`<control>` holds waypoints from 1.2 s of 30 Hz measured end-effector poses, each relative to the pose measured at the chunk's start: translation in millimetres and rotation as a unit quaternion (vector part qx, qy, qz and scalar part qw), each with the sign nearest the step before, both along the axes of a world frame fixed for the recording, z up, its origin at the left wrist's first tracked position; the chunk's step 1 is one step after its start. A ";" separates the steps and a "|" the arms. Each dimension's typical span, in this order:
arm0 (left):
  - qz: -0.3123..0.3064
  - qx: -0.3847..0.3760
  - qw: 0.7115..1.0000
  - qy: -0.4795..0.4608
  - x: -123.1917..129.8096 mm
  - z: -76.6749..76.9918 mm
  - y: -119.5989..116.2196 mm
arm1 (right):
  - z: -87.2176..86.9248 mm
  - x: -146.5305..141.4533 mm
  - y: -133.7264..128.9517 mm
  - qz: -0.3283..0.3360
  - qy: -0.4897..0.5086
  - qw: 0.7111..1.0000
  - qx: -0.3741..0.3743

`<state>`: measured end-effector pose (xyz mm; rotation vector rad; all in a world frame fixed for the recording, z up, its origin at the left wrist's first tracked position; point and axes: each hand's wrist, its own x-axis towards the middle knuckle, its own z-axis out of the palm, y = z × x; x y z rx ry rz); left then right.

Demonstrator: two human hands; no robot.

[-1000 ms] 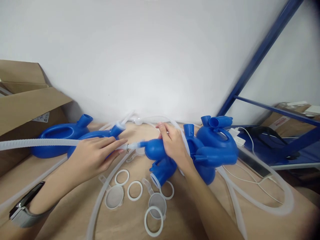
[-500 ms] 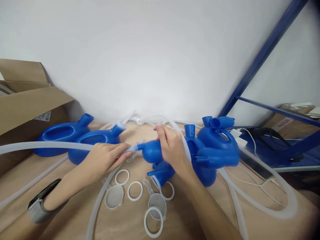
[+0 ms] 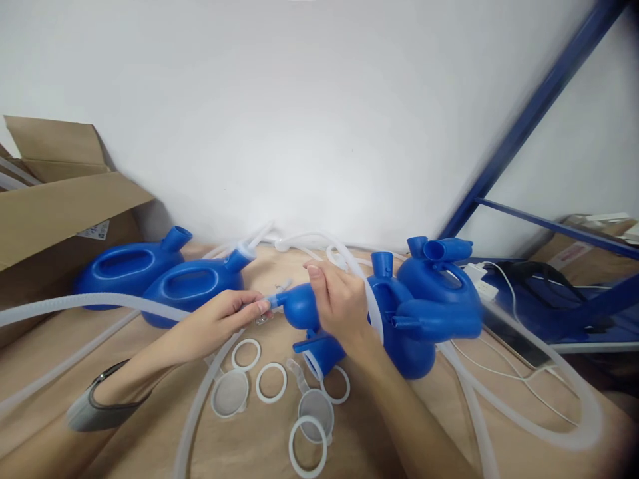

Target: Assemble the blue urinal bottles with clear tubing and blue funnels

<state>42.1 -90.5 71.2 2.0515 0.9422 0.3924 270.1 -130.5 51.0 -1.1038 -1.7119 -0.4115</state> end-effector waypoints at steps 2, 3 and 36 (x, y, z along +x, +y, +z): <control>-0.010 -0.009 1.000 -0.018 -0.3 0.4 2.1 | 5.0 1.3 -3.0 0.007 -0.001 1.000 -0.015; -0.014 -0.007 1.000 -0.027 -1.9 1.7 3.5 | 8.5 3.0 -4.9 0.019 0.006 0.999 -0.028; -0.103 -0.453 0.857 -0.221 -13.5 14.9 -26.9 | 39.4 2.6 -23.5 0.267 0.112 0.942 0.168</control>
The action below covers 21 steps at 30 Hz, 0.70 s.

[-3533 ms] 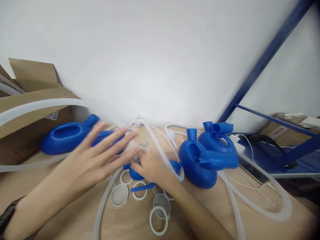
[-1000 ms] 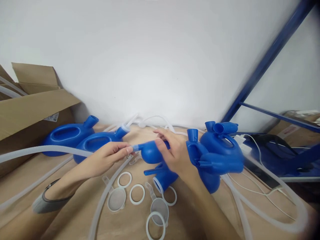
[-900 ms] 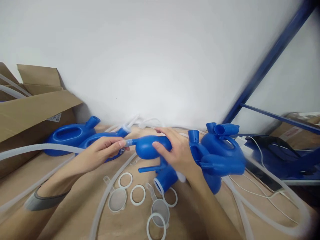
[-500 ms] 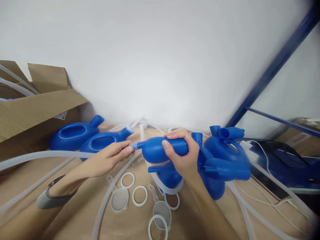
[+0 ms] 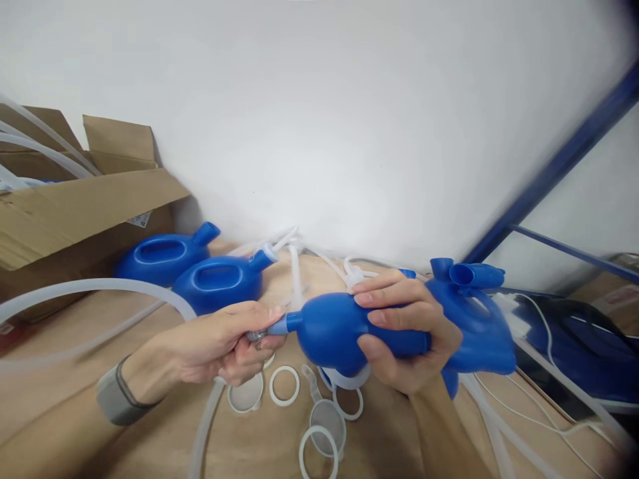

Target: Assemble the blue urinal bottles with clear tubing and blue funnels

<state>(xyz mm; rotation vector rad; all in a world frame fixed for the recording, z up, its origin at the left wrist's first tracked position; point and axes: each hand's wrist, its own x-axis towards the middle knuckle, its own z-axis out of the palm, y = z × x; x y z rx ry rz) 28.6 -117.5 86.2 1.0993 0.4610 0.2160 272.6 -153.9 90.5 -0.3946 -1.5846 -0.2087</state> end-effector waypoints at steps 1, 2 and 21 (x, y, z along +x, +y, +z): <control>-0.006 -0.020 1.000 -0.001 1.2 -0.8 -1.6 | 1.2 -0.4 -1.9 -0.002 -0.006 1.000 -0.001; -0.014 -0.037 0.999 0.000 2.3 -1.6 -3.2 | 2.4 -0.8 -4.1 -0.005 -0.012 1.000 -0.004; 0.122 0.429 0.891 0.089 6.9 3.3 -28.1 | 11.0 7.4 -18.1 0.029 0.020 0.981 -0.192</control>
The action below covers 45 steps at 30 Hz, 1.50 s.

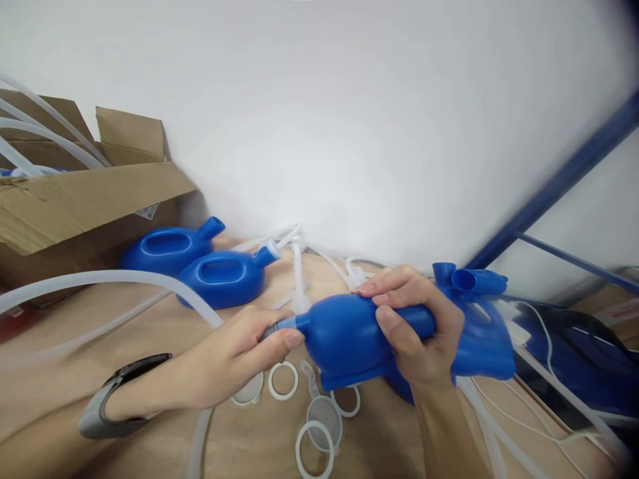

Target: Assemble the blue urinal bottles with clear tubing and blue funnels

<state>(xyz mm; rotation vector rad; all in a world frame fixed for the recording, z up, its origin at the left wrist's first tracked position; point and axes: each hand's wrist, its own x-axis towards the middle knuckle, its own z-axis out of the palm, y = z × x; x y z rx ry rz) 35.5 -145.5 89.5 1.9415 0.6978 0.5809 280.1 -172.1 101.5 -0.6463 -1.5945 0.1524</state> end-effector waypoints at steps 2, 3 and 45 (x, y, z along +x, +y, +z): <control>0.002 0.086 0.995 0.039 -1.7 4.5 -4.1 | -0.2 0.2 -0.7 0.008 0.002 1.000 -0.028; 0.001 0.120 0.991 0.063 -2.0 5.0 -4.8 | 0.6 0.2 -1.6 0.007 -0.001 0.999 -0.041; -0.107 0.213 0.967 0.085 -13.8 9.0 38.9 | -0.5 -0.7 6.7 -0.057 -0.033 0.994 0.089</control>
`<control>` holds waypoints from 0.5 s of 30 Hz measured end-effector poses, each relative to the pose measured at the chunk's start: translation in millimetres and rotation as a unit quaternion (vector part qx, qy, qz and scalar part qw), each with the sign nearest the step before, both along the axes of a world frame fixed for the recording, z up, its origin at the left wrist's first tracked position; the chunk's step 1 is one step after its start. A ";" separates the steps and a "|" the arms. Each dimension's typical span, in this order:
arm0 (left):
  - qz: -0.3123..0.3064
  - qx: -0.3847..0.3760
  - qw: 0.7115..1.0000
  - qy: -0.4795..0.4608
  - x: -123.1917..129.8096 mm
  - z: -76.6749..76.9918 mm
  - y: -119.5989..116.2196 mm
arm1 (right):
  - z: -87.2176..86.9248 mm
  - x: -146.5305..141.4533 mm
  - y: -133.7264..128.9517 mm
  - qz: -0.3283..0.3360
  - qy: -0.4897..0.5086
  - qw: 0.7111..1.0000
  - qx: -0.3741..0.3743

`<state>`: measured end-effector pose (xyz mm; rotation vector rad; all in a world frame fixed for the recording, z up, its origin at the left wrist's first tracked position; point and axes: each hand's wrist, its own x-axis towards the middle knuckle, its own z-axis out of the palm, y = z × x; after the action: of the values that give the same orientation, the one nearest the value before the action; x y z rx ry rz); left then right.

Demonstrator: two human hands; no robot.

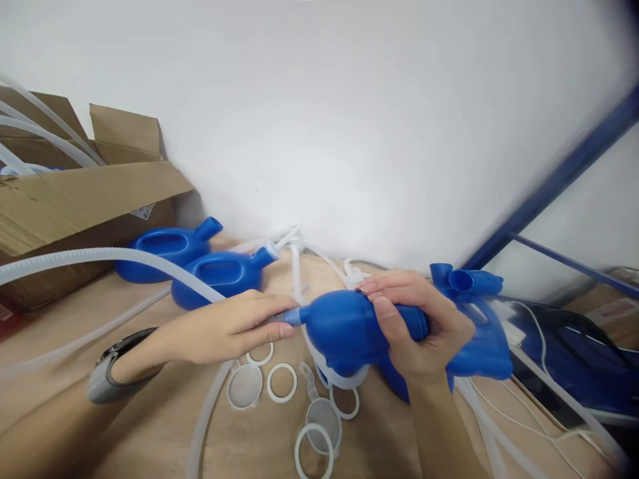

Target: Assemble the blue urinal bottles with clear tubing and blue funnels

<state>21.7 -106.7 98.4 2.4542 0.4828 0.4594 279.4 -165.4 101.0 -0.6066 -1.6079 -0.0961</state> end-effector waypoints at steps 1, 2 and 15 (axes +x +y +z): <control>-0.013 -0.005 1.000 -0.002 -0.8 0.6 1.0 | -0.2 0.3 0.1 0.002 0.000 1.000 0.000; -0.020 0.001 1.000 -0.008 -1.1 0.3 1.4 | -0.5 0.4 0.2 0.002 0.001 1.000 0.000; 0.100 0.257 0.954 -0.120 9.0 -16.8 -16.9 | -5.6 -5.8 0.0 -0.056 0.054 0.995 -0.059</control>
<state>30.6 -123.6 81.6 2.7942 0.5664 1.0704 273.5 -165.4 95.4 -0.7816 -1.4811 -0.0504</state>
